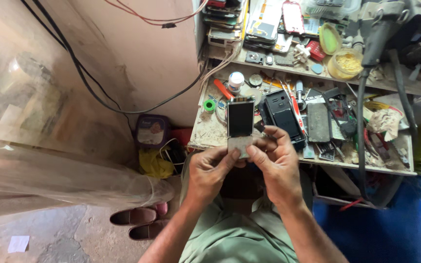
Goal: The person assembles a mobile phone by attaching a keypad to a screen module and securing it with adhesive tape. They then insert the assembly into a phone casing, connect the battery, and power on the device to verify functionality.
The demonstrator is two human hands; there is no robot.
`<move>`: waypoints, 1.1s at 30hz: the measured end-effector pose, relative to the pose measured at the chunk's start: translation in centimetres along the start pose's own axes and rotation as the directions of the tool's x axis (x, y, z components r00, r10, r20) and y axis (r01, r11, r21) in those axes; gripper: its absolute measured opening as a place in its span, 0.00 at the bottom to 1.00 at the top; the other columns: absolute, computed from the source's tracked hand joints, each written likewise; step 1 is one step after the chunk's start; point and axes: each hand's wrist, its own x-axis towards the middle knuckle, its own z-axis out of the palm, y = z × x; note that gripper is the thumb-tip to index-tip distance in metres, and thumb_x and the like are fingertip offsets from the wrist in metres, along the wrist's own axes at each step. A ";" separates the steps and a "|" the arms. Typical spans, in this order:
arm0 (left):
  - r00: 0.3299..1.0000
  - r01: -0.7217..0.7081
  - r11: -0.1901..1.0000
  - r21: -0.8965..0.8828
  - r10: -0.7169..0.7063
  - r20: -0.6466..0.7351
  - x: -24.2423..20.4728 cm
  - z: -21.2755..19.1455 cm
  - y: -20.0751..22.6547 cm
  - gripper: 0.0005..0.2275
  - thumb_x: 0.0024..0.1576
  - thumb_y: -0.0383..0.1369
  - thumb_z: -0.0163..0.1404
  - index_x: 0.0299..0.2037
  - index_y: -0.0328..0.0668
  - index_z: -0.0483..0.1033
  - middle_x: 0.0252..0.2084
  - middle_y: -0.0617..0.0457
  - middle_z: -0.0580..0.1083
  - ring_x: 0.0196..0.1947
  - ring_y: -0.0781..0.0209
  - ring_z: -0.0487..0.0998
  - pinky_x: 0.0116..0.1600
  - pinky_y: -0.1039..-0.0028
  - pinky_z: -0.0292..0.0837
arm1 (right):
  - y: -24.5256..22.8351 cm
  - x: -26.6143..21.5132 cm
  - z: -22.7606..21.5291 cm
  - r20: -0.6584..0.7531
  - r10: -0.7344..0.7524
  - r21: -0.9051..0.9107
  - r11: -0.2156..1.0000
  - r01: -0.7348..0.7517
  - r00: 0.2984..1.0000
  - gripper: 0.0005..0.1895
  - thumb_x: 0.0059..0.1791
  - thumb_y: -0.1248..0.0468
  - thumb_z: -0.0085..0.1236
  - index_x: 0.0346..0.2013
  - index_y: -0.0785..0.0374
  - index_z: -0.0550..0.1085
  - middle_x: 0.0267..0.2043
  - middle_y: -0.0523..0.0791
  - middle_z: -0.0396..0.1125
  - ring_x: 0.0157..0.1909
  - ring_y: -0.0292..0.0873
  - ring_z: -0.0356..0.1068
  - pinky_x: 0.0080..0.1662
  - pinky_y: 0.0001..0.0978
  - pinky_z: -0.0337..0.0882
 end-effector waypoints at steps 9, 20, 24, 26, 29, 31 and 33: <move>0.995 0.001 0.998 -0.069 0.006 0.102 1.7 2.0 3.0 0.13 0.63 0.34 0.54 0.50 0.29 0.81 0.41 0.49 0.82 0.37 0.64 0.83 0.46 0.77 0.78 | -3.5 0.5 0.3 -0.079 -0.127 -0.045 0.991 0.123 0.989 0.28 0.50 0.73 0.62 0.61 0.66 0.62 0.44 0.46 0.72 0.44 0.34 0.72 0.48 0.26 0.74; 0.995 -0.021 0.999 -0.040 0.025 0.098 2.2 2.7 3.6 0.12 0.63 0.33 0.54 0.49 0.29 0.82 0.39 0.49 0.82 0.36 0.65 0.83 0.45 0.77 0.78 | -4.1 1.3 0.1 -0.093 -0.135 -0.025 0.991 0.133 0.986 0.28 0.50 0.74 0.61 0.62 0.67 0.61 0.43 0.46 0.73 0.44 0.35 0.73 0.51 0.27 0.75; 0.993 -0.087 0.996 -0.013 0.087 0.073 2.3 2.9 4.7 0.12 0.61 0.30 0.56 0.51 0.30 0.79 0.42 0.52 0.81 0.41 0.70 0.80 0.48 0.80 0.77 | -4.9 1.5 0.2 -0.057 -0.160 0.006 0.987 0.161 0.985 0.28 0.50 0.75 0.60 0.62 0.66 0.61 0.43 0.47 0.73 0.44 0.35 0.73 0.51 0.26 0.74; 0.989 -0.144 0.989 0.043 0.142 0.049 2.5 2.8 5.5 0.12 0.61 0.29 0.57 0.51 0.30 0.80 0.42 0.53 0.80 0.41 0.72 0.78 0.47 0.81 0.75 | -5.4 1.7 0.4 -0.044 -0.182 0.033 0.983 0.183 0.982 0.27 0.51 0.75 0.60 0.63 0.66 0.61 0.44 0.47 0.73 0.44 0.35 0.73 0.50 0.26 0.73; 0.979 -0.203 0.973 0.109 0.202 0.024 3.0 2.8 6.5 0.10 0.62 0.29 0.57 0.49 0.27 0.82 0.39 0.52 0.80 0.38 0.72 0.77 0.45 0.80 0.74 | -6.3 1.6 0.8 -0.054 -0.222 0.002 0.975 0.223 0.973 0.27 0.52 0.75 0.61 0.63 0.66 0.61 0.44 0.47 0.73 0.44 0.35 0.73 0.50 0.26 0.72; 0.970 -0.243 0.967 0.079 0.241 0.033 3.6 3.2 7.0 0.10 0.63 0.29 0.56 0.48 0.27 0.82 0.41 0.53 0.80 0.40 0.72 0.78 0.47 0.80 0.75 | -7.1 1.7 1.3 -0.064 -0.268 0.006 0.963 0.269 0.961 0.27 0.52 0.75 0.61 0.63 0.66 0.61 0.45 0.47 0.73 0.45 0.36 0.73 0.51 0.26 0.73; 0.974 -0.223 0.975 0.023 0.222 0.044 4.4 3.8 7.4 0.11 0.63 0.29 0.56 0.49 0.27 0.82 0.41 0.52 0.81 0.39 0.72 0.78 0.46 0.80 0.76 | -7.8 2.0 1.5 -0.066 -0.311 -0.002 0.950 0.311 0.948 0.27 0.53 0.75 0.61 0.63 0.65 0.61 0.45 0.48 0.73 0.46 0.36 0.74 0.53 0.26 0.73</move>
